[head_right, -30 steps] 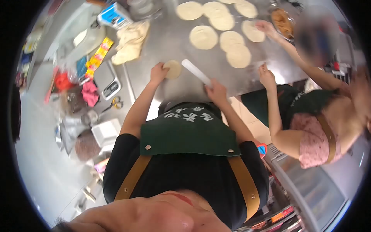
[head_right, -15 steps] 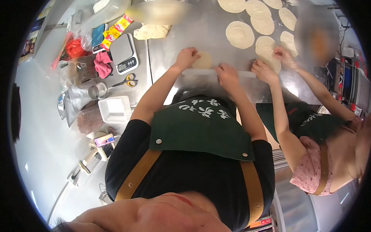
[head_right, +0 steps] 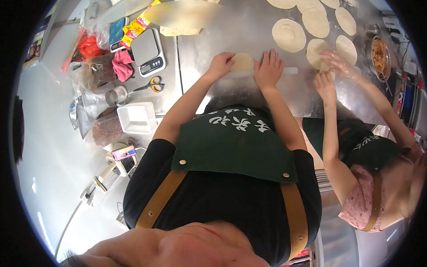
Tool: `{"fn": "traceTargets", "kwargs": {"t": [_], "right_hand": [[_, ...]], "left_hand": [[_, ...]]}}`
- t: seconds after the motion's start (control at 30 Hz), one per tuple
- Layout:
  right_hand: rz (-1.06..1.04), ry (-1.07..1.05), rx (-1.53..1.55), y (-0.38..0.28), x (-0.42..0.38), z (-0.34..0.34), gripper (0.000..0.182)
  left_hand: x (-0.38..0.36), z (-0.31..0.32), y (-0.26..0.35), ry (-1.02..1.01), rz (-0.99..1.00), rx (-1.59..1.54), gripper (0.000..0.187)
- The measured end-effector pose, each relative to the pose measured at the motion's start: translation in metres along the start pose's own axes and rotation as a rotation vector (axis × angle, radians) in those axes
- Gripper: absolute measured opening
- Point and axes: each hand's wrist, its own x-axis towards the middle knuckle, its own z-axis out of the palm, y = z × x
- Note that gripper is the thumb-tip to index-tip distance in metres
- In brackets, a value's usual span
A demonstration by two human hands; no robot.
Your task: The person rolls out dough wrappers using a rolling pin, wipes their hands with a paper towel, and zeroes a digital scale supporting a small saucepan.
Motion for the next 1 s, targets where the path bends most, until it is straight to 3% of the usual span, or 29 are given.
{"fn": "traceTargets", "kwargs": {"t": [0.17,0.3,0.5,0.63,0.7,0.8,0.9,1.0], "right_hand": [[0.012,-0.066,-0.07,-0.006,0.001,-0.004,0.049],[-0.009,-0.001,-0.065,-0.005,-0.002,0.0,0.049],[-0.016,0.006,-0.054,-0.007,-0.004,0.005,0.053],[-0.032,-0.084,0.042,-0.001,-0.025,-0.006,0.053],[-0.183,-0.101,0.112,0.01,-0.042,-0.025,0.052],[-0.34,-0.173,0.179,0.029,-0.054,-0.04,0.048],[-0.365,-0.273,0.249,0.042,-0.062,-0.049,0.043],[-0.365,-0.313,0.297,0.046,-0.059,-0.057,0.04]], "left_hand": [[0.002,0.001,0.007,0.012,-0.073,-0.15,0.026],[0.012,0.006,0.007,-0.008,-0.106,-0.3,0.027],[0.026,-0.001,0.027,-0.167,-0.136,-0.064,0.029],[0.03,0.002,0.029,-0.258,0.013,0.273,0.027],[0.022,0.005,0.03,-0.212,0.121,0.385,0.027],[0.006,-0.004,0.058,-0.239,0.048,0.359,0.026],[-0.009,-0.01,0.064,-0.127,-0.064,0.021,0.023],[-0.015,0.004,0.032,-0.154,-0.141,0.218,0.023]]}}
